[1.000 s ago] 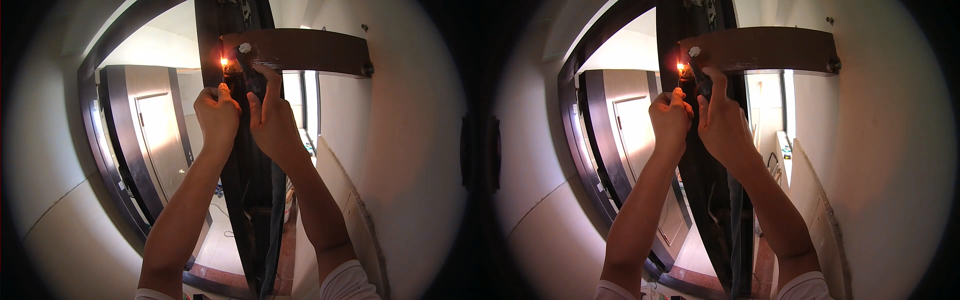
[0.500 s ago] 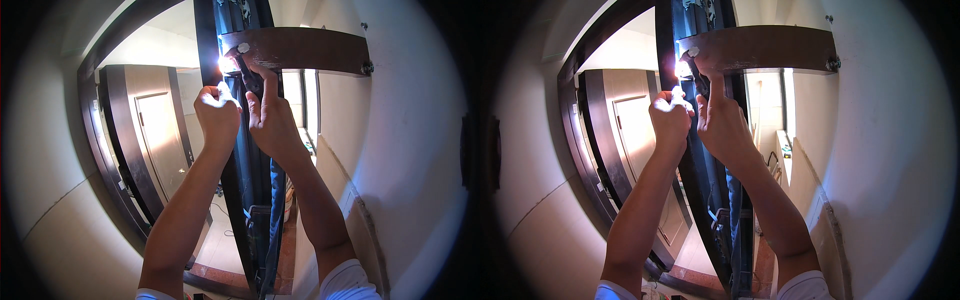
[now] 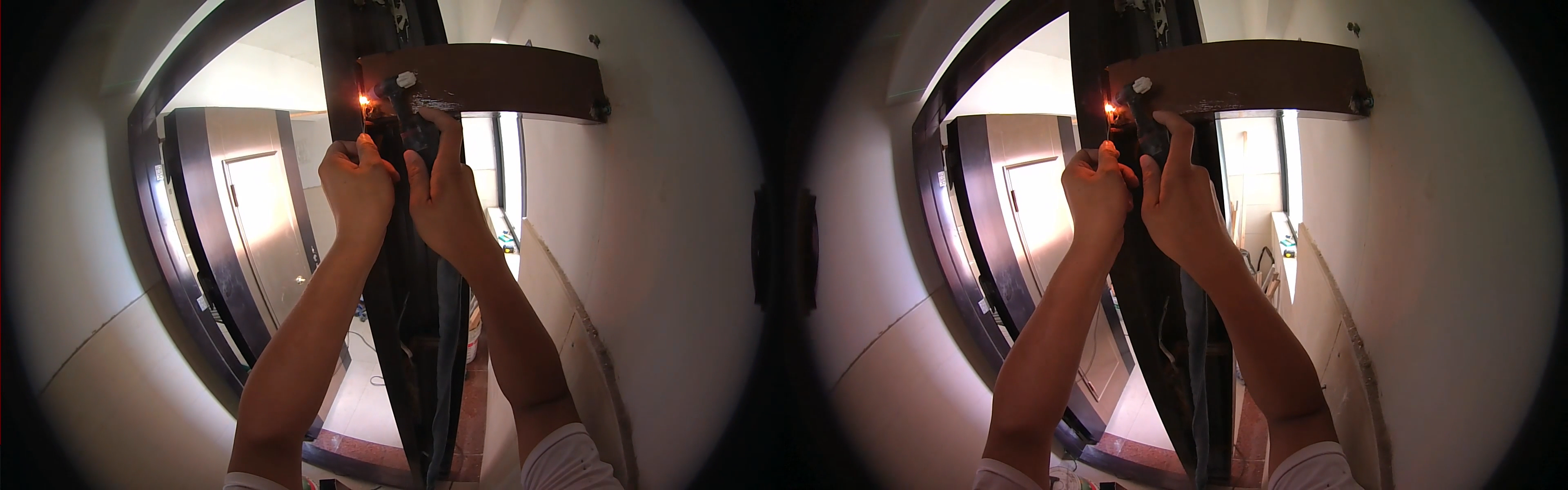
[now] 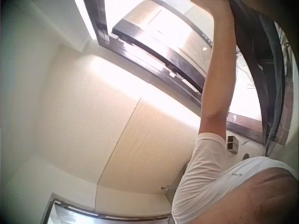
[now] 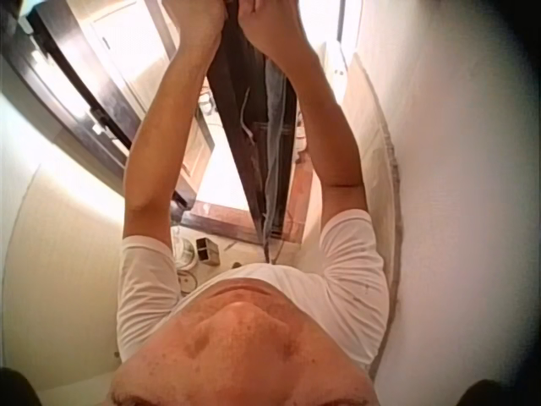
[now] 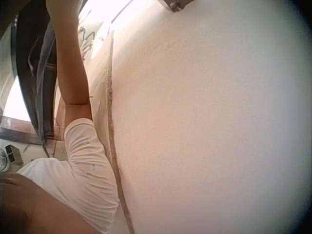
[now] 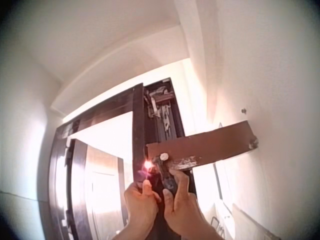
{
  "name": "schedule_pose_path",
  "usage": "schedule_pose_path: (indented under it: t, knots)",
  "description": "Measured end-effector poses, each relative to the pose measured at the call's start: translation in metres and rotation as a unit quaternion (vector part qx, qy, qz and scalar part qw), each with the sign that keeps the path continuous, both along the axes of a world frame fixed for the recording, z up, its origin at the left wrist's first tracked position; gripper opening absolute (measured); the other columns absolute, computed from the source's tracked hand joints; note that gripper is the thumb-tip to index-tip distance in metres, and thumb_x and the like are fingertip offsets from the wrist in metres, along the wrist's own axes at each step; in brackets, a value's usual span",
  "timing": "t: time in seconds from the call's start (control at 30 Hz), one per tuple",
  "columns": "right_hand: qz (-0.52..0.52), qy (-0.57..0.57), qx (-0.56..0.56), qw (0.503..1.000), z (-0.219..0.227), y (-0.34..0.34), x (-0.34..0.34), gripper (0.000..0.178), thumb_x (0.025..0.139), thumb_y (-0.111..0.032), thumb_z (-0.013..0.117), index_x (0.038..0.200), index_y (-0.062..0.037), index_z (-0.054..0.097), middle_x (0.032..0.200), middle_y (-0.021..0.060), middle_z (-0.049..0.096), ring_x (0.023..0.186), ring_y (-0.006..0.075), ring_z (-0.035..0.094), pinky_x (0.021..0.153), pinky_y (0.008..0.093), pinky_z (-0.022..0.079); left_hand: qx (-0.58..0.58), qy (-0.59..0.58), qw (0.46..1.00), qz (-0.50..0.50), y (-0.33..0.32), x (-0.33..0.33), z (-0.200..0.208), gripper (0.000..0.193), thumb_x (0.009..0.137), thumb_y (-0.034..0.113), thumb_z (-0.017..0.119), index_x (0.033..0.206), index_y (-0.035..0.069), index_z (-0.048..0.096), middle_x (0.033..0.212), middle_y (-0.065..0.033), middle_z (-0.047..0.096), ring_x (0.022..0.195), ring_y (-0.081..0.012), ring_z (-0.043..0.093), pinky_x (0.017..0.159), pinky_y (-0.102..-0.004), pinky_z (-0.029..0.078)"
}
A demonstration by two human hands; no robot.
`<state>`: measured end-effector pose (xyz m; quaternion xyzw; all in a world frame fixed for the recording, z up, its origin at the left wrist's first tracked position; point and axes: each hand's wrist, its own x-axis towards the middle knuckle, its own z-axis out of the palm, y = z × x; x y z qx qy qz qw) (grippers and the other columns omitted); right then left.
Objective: The person picks up a red lighter and a length of wire from a bin, then uses a welding torch and a length of wire to weld the top of a door frame in several spots.
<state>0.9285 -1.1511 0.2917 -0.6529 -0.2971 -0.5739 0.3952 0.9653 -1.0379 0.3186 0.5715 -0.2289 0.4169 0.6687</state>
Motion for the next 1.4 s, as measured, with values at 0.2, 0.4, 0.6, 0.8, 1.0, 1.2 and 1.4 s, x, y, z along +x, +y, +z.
schedule_pose_path:
  t: [0.2,0.4,0.6,0.8,1.0,1.2,1.4]
  knots:
    - [0.009,0.009,0.003,1.000,-0.002,0.001,0.002,0.050,0.110,-0.011,0.053,0.153,-0.0065,0.028,0.063,0.0255,0.063,0.063,0.0490,0.068,0.057,0.0530,0.050,-0.002,-0.001,1.000,0.000,0.001,0.001,0.001,0.033,0.108,0.024,0.058,0.085,0.000,0.062,0.057,-0.0098,0.066,0.052,-0.0171,0.060,0.058,-0.0334,0.050]
    - [0.008,-0.005,0.014,1.000,-0.002,0.001,0.002,0.052,0.110,-0.012,0.053,0.153,-0.0064,0.026,0.067,0.0271,0.065,0.066,0.0502,0.070,0.059,0.0545,0.052,0.004,-0.008,1.000,0.007,0.001,0.001,0.001,0.034,0.109,0.025,0.058,0.086,0.000,0.062,0.059,-0.0097,0.067,0.052,-0.0168,0.060,0.057,-0.0338,0.050]
    - [0.025,0.026,0.018,0.999,-0.004,0.001,0.002,0.052,0.109,-0.011,0.053,0.153,-0.0062,0.026,0.067,0.0270,0.066,0.066,0.0495,0.070,0.059,0.0542,0.052,0.003,-0.005,1.000,0.011,-0.001,-0.002,0.000,0.034,0.109,0.025,0.059,0.086,0.000,0.062,0.059,-0.0098,0.067,0.053,-0.0171,0.061,0.057,-0.0338,0.050]
    - [0.016,0.049,0.006,0.999,-0.004,0.000,-0.001,0.050,0.110,-0.011,0.052,0.154,-0.0076,0.030,0.101,0.0302,0.069,0.090,0.0475,0.073,0.078,0.0508,0.055,0.003,-0.024,0.999,0.021,0.000,0.003,-0.002,0.032,0.109,0.024,0.060,0.087,0.000,0.062,0.060,-0.0099,0.067,0.054,-0.0183,0.064,0.056,-0.0333,0.050]
    - [0.017,0.006,0.021,1.000,-0.004,0.007,-0.002,0.051,0.108,-0.011,0.055,0.152,-0.0061,0.029,0.064,0.0274,0.063,0.064,0.0514,0.067,0.057,0.0572,0.049,0.005,-0.003,1.000,0.027,0.000,-0.003,-0.001,0.032,0.108,0.024,0.060,0.089,-0.002,0.062,0.060,-0.0111,0.068,0.055,-0.0199,0.064,0.057,-0.0353,0.050]
    - [-0.002,-0.022,0.032,0.999,-0.009,0.005,0.005,0.052,0.108,-0.011,0.055,0.152,-0.0054,0.028,0.064,0.0275,0.063,0.065,0.0516,0.068,0.056,0.0566,0.049,-0.004,0.001,1.000,0.015,0.000,-0.002,0.000,0.033,0.108,0.025,0.059,0.088,-0.002,0.063,0.059,-0.0112,0.068,0.054,-0.0194,0.062,0.058,-0.0351,0.050]
    - [0.013,-0.013,0.021,1.000,-0.009,0.005,0.005,0.050,0.108,-0.010,0.055,0.152,-0.0055,0.029,0.065,0.0274,0.064,0.064,0.0500,0.068,0.056,0.0560,0.049,0.000,-0.007,1.000,0.016,0.001,0.000,0.000,0.034,0.108,0.025,0.059,0.088,-0.002,0.063,0.060,-0.0118,0.069,0.055,-0.0199,0.064,0.058,-0.0352,0.050]
